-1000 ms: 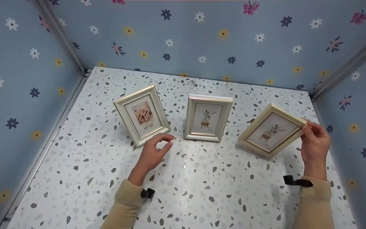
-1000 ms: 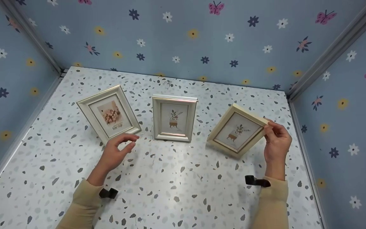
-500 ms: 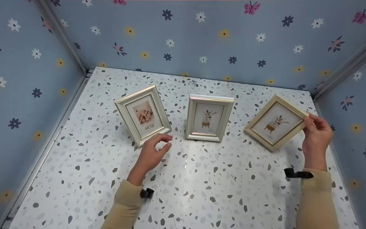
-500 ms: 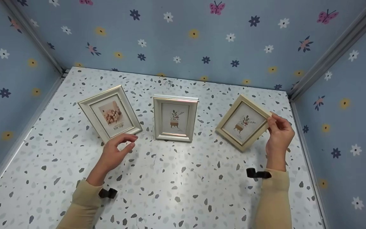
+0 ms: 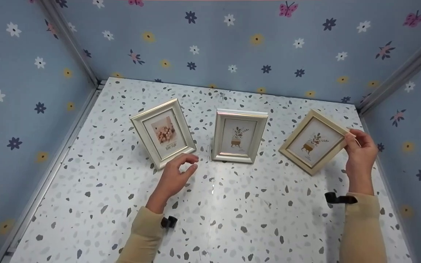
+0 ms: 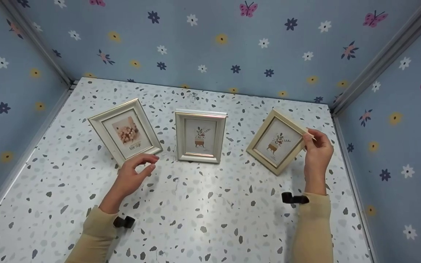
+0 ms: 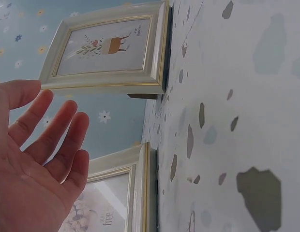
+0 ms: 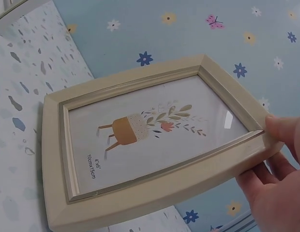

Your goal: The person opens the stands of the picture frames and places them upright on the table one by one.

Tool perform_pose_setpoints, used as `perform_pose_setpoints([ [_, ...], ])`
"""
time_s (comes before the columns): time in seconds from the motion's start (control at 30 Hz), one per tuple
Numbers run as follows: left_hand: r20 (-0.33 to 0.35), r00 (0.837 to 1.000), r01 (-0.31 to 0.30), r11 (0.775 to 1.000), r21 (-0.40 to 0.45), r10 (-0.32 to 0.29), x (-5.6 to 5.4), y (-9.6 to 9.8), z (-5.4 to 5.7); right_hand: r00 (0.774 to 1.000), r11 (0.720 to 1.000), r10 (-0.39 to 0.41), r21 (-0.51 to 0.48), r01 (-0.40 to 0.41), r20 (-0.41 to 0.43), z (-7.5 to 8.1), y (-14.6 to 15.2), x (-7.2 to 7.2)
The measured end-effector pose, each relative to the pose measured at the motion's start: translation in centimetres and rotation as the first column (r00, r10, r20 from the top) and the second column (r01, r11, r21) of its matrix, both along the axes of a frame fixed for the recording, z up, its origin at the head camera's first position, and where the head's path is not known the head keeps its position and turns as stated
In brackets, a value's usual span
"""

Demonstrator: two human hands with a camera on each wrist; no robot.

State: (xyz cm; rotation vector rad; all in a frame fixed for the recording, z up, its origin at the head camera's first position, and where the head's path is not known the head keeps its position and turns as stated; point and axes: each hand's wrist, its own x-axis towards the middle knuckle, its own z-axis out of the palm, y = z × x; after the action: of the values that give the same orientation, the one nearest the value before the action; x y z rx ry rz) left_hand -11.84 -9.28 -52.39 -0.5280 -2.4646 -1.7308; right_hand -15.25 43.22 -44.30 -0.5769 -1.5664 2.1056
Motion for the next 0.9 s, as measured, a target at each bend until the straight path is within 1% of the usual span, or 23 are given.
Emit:
perform_pose_setpoints([
  [0.17, -0.008, 1.000, -0.005, 1.000, 0.006, 0.005, -0.1, -0.1, -0.1, 0.998, 0.989, 0.008, 0.150, -0.017, 0.062, 0.2, -0.4, 0.2],
  [0.23, -0.009, 1.000, -0.007, 1.000, 0.007, 0.007, -0.1, -0.1, -0.1, 0.998, 0.981, 0.007, 0.193, -0.020, 0.067, 0.2, -0.4, 0.2],
  [0.37, -0.003, 1.000, -0.014, 1.000, 0.015, 0.014, 0.0, -0.1, -0.1, 0.999, 0.970, -0.008, 0.244, -0.005, 0.052, -0.1, -0.6, 0.4],
  [0.43, 0.005, 1.000, -0.025, 1.000, 0.014, 0.025, 0.0, -0.1, -0.1, 0.997, 0.952, -0.036, 0.307, 0.015, 0.062, -0.2, -0.7, 0.6],
  [0.5, 0.007, 0.999, -0.041, 0.999, 0.011, 0.041, 0.0, -0.1, 0.0, 0.994, 0.921, -0.079, 0.387, 0.042, 0.081, -0.2, -0.9, 0.9],
  [0.53, 0.006, 0.999, -0.054, 0.999, 0.008, 0.054, 0.0, 0.0, 0.0, 0.991, 0.899, -0.102, 0.435, 0.055, 0.086, -0.2, -1.0, 1.1],
  [0.6, -0.005, 0.997, -0.077, 0.997, 0.003, 0.077, -0.1, 0.0, 0.2, 0.985, 0.837, -0.148, 0.542, 0.077, 0.090, -0.3, -1.2, 1.6],
  [0.67, -0.017, 0.994, -0.111, 0.994, -0.011, 0.111, -0.2, 0.1, 0.4, 0.980, 0.767, -0.189, 0.632, 0.110, 0.060, -0.4, -1.6, 2.2],
  [0.73, -0.030, 0.989, -0.148, 0.988, -0.034, 0.147, -0.2, 0.2, 0.6, 0.974, 0.691, -0.225, 0.707, 0.151, 0.012, -0.6, -2.0, 2.8],
  [0.8, -0.045, 0.982, -0.185, 0.980, -0.074, 0.182, -0.1, 0.3, 0.9, 0.967, 0.629, -0.251, 0.753, 0.191, -0.036, -0.8, -2.7, 3.3],
  [0.87, -0.068, 0.975, -0.217, 0.968, -0.127, 0.209, -0.1, 0.4, 1.2, 0.962, 0.575, -0.264, 0.790, 0.211, -0.064, -1.0, -3.5, 3.8],
  [0.9, -0.085, 0.973, -0.227, 0.962, -0.154, 0.216, 0.0, 0.5, 1.4, 0.962, 0.554, -0.261, 0.804, 0.215, -0.077, -1.1, -4.0, 4.0],
])
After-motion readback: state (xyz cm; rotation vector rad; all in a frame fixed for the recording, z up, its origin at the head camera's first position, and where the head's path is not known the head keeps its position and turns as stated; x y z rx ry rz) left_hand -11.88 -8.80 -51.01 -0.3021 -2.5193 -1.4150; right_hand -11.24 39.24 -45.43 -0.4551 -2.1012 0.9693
